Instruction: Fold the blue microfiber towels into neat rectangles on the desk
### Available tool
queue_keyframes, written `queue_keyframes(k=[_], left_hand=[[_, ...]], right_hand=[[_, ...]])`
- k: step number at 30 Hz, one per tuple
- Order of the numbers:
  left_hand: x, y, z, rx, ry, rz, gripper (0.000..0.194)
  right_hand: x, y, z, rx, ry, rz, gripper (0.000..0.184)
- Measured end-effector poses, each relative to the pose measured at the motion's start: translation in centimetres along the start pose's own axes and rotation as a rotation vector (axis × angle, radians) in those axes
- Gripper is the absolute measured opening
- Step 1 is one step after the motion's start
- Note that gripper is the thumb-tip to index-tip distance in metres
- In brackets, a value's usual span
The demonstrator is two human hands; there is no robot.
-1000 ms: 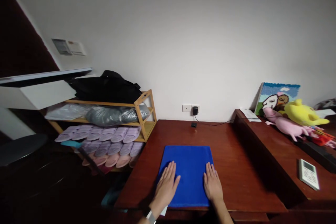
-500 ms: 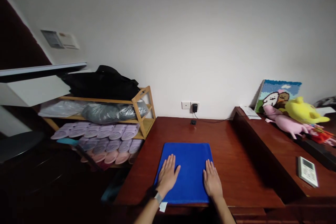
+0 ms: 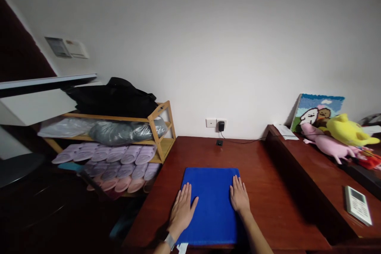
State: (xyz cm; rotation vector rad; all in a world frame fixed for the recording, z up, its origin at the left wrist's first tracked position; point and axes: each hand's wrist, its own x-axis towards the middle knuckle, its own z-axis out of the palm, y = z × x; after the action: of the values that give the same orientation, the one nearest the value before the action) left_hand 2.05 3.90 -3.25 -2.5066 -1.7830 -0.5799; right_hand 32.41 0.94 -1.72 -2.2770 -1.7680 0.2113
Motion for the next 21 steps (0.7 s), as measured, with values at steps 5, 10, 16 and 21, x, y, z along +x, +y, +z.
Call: queue_keyframes(k=[5, 10, 16, 21], left_hand=[[1.1, 1.5, 0.2, 0.017, 0.026, 0.009, 0.075], [4.8, 10.2, 1.0, -0.106, -0.024, 0.261, 0.068], [7.4, 11.9, 3.0, -0.166, -0.129, 0.279, 0.068], [7.1, 2.5, 2.0, -0.049, -0.070, 0.064, 0.071]], right_hand=[[0.7, 0.3, 1.0, 0.050, -0.003, -0.014, 0.072], [0.4, 0.2, 0.3, 0.034, -0.068, -0.003, 0.071], [0.5, 0.3, 0.0, 0.053, -0.074, -0.009, 0.071], [0.5, 0.4, 0.3, 0.068, -0.066, 0.004, 0.073]])
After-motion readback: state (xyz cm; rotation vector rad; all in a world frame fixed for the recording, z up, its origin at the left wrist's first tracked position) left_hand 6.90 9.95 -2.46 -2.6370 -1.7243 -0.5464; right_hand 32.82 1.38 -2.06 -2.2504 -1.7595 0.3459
